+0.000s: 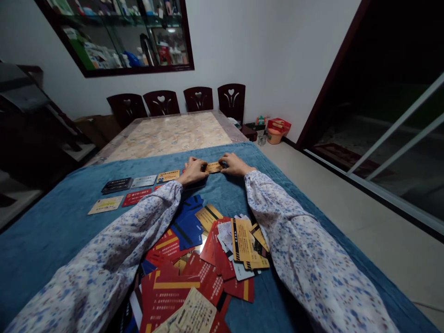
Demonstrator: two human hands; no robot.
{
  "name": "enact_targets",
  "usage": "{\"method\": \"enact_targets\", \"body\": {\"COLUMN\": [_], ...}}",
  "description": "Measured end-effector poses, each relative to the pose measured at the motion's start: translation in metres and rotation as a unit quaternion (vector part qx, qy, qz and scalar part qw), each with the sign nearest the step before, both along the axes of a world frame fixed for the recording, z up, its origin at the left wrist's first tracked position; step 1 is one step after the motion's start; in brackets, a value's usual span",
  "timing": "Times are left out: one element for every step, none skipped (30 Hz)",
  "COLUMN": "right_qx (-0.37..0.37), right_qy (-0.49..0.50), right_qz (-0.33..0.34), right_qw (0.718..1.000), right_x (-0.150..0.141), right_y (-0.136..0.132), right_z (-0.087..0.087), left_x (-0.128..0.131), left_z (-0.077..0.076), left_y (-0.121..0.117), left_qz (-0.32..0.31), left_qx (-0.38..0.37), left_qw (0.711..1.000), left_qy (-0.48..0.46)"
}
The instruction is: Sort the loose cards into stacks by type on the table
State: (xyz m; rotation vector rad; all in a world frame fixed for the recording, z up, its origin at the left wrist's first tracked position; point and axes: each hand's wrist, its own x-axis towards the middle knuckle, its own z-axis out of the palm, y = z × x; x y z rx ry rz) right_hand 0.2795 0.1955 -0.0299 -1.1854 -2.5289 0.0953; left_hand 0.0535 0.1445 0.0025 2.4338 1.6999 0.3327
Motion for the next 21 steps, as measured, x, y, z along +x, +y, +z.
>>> {"method": "enact_targets", "body": {"right_qx": [-0.004,-0.008,-0.012,-0.016,-0.019,-0.022,-0.024,-0.027,-0.032,-0.037,-0.044,-0.05,-0.055,-0.059,-0.062,-0.066,-0.07,-0.074,-0.076,-0.076,-0.074], "right_qy": [0.001,0.0,0.0,0.0,0.0,0.002,0.005,0.009,0.015,0.019,0.023,0.026,0.028,0.031,0.034,0.038,0.042,0.045,0.048,0.05,0.05], "right_qz": [-0.003,-0.007,-0.012,-0.015,-0.017,-0.019,-0.02,-0.022,-0.025,-0.029,-0.032,-0.034,-0.034,-0.034,-0.034,-0.034,-0.035,-0.036,-0.036,-0.036,-0.034], "right_qw": [1.0,1.0,1.0,1.0,1.0,1.0,0.999,0.999,0.999,0.999,0.998,0.998,0.998,0.997,0.997,0.997,0.996,0.996,0.995,0.995,0.995], "right_x": [0.0,0.0,-0.001,-0.001,-0.001,-0.002,-0.002,-0.002,-0.002,-0.002,-0.002,-0.002,-0.002,-0.002,-0.002,-0.002,-0.003,-0.003,-0.003,-0.004,-0.004], "right_y": [0.0,0.0,0.0,-0.001,-0.002,-0.003,-0.004,-0.005,-0.006,-0.008,-0.009,-0.01,-0.011,-0.012,-0.013,-0.014,-0.014,-0.015,-0.016,-0.016,-0.016], "right_z": [0.0,0.001,0.001,0.002,0.002,0.003,0.003,0.003,0.003,0.003,0.003,0.003,0.003,0.003,0.003,0.003,0.003,0.003,0.003,0.003,0.003], "left_x": [0.0,0.001,0.001,0.001,0.001,0.001,0.001,0.001,0.001,0.002,0.002,0.003,0.003,0.004,0.005,0.005,0.006,0.006,0.006,0.006,0.006], "left_z": [0.0,0.0,0.0,0.0,0.001,0.001,0.002,0.002,0.003,0.003,0.003,0.003,0.004,0.004,0.004,0.005,0.005,0.006,0.006,0.007,0.007], "left_y": [0.001,0.001,0.001,0.002,0.002,0.002,0.002,0.002,0.002,0.002,0.002,0.001,0.001,0.0,-0.001,-0.002,-0.002,-0.003,-0.004,-0.004,-0.005], "left_qz": [0.001,0.002,0.004,0.005,0.007,0.009,0.011,0.014,0.017,0.02,0.021,0.022,0.023,0.025,0.027,0.03,0.032,0.032,0.032,0.03,0.028], "left_qx": [0.0,-0.001,-0.003,-0.006,-0.008,-0.011,-0.014,-0.016,-0.018,-0.02,-0.022,-0.023,-0.024,-0.024,-0.025,-0.025,-0.026,-0.028,-0.03,-0.032,-0.033], "left_qw": [1.0,1.0,1.0,1.0,1.0,1.0,1.0,1.0,1.0,0.999,0.999,0.999,0.999,0.999,0.999,0.999,0.999,0.999,0.999,0.998,0.998], "left_qy": [0.004,0.008,0.011,0.013,0.013,0.013,0.014,0.016,0.018,0.022,0.024,0.026,0.028,0.03,0.031,0.031,0.032,0.032,0.032,0.033,0.034]}}
